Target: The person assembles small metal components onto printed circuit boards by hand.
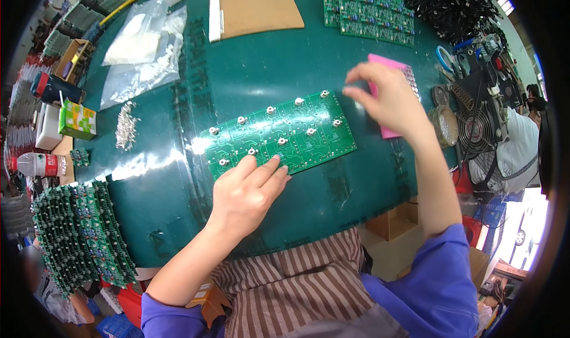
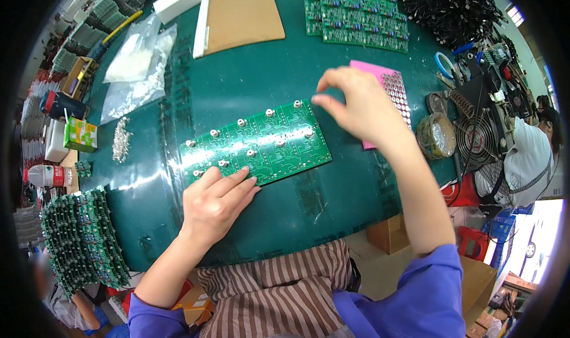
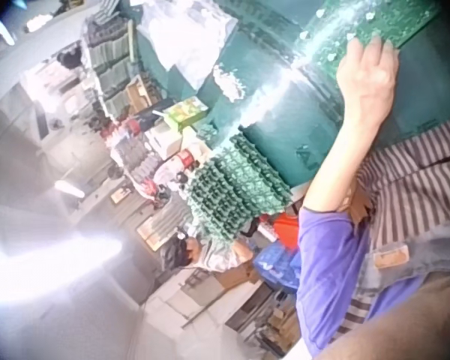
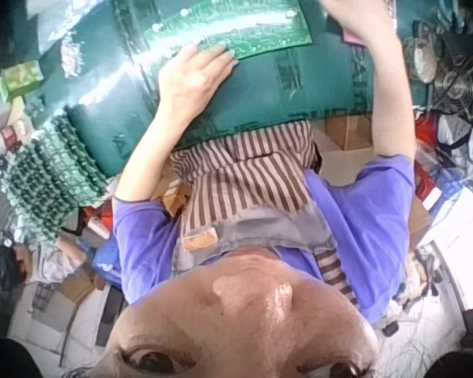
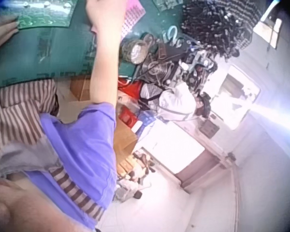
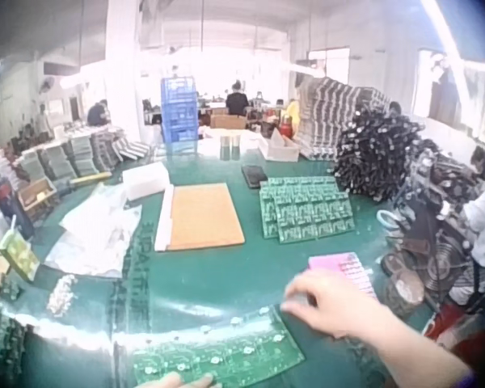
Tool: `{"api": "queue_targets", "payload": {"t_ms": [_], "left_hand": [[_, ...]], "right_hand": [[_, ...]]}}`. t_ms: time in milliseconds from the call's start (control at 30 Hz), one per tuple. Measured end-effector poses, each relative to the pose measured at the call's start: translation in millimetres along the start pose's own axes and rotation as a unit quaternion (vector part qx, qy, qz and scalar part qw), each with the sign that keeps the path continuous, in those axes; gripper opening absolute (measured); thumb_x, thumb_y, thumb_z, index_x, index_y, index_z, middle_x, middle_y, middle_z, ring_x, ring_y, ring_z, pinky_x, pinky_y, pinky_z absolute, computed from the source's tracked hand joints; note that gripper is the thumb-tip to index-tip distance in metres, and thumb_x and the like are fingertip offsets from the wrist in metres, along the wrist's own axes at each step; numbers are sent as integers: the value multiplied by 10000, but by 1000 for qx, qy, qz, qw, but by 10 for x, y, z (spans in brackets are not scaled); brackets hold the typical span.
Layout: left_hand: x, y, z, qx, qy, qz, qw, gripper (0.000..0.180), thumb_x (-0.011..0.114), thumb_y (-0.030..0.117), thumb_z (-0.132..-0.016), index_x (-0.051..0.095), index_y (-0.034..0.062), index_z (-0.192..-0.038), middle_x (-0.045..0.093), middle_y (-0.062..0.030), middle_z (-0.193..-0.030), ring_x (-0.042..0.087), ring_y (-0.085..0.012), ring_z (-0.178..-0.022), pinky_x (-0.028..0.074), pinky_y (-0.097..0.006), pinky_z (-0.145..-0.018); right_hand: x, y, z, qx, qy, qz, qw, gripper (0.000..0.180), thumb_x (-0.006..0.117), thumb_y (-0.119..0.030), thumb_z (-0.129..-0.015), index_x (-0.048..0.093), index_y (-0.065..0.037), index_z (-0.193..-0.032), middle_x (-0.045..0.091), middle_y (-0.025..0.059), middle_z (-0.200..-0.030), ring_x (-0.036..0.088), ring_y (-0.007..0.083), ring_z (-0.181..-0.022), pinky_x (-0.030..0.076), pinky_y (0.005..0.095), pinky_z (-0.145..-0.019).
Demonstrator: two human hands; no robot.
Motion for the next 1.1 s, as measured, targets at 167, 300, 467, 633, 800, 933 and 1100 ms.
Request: {"api": "queue_targets", "payload": {"t_ms": [167, 300, 467, 633, 800, 933, 1100], "left_hand": [[53, -249, -195, 9, 17, 1, 1000, 171, 757, 137, -641, 699, 92, -796, 677, -15, -866, 526, -152, -620, 463, -266, -535], [133, -486, -339, 41, 38, -16, 998, 155, 755, 156, -652, 701, 107, -789, 678, -4, -864, 541, -154, -646, 468, -274, -531], [186, -759, -499, 38, 48, -48, 997, 145, 751, 169, -662, 702, 121, -791, 678, 7, -858, 544, -154, -650, 473, -270, -534], [239, -944, -641, 44, 65, -31, 996, 151, 754, 188, -656, 708, 129, -787, 683, 10, -835, 546, -151, -640, 476, -267, -544], [247, -1010, -682, -6, 76, -13, 997, 159, 755, 196, -659, 708, 113, -787, 682, -2, -854, 566, -173, -663, 481, -280, -581], [178, -860, -617, -123, 89, 37, 988, 116, 735, 158, -713, 705, 101, -809, 676, -20, -815, 576, -163, -672, 462, -287, -591], [1, -691, -322, -521, 31, 556, 647, 180, 635, 87, -827, 601, 31, -994, 624, -76, -997, 514, -74, -722, 414, -245, -624]], "right_hand": [[-220, 904, -769, -9, 106, 193, 975, 409, 750, -146, -671, 570, -60, -1028, 549, 143, -1081, 486, 326, -1087, 415, 389, -924], [-412, 1466, -1050, 65, 63, 306, 948, 940, 850, -289, -519, 395, -100, -1320, 388, 144, -1375, 365, 314, -1268, 313, 423, -1044], [-383, 1544, -1042, 78, 25, 280, 956, 923, 851, -268, -519, 407, -97, -1308, 404, 133, -1353, 366, 300, -1267, 311, 425, -1041], [-417, 1537, -999, 54, 72, 254, 963, 802, 848, -185, -516, 456, -83, -1207, 474, 112, -1236, 420, 308, -1200, 346, 428, -998], [-489, 1591, -1096, 34, 65, 223, 972, 810, 861, -182, -485, 449, -80, -1175, 488, 127, -1173, 439, 327, -1161, 368, 426, -967], [-568, 1520, -1156, 6, 35, 230, 973, 870, 877, -158, -426, 421, -99, -1166, 472, 151, -1099, 457, 357, -1101, 391, 421, -930], [-680, 1558, -1038, 2, 18, 169, 986, 793, 868, -141, -450, 474, -89, -1136, 448, 143, -1114, 490, 352, -1054, 440, 399, -893]]}}
Point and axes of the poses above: each hand's wrist, its own z-axis away from the middle knuckle, its own x-axis out of the palm, y = z × x, the point moved 3 cm from there along -z, towards the middle knuckle
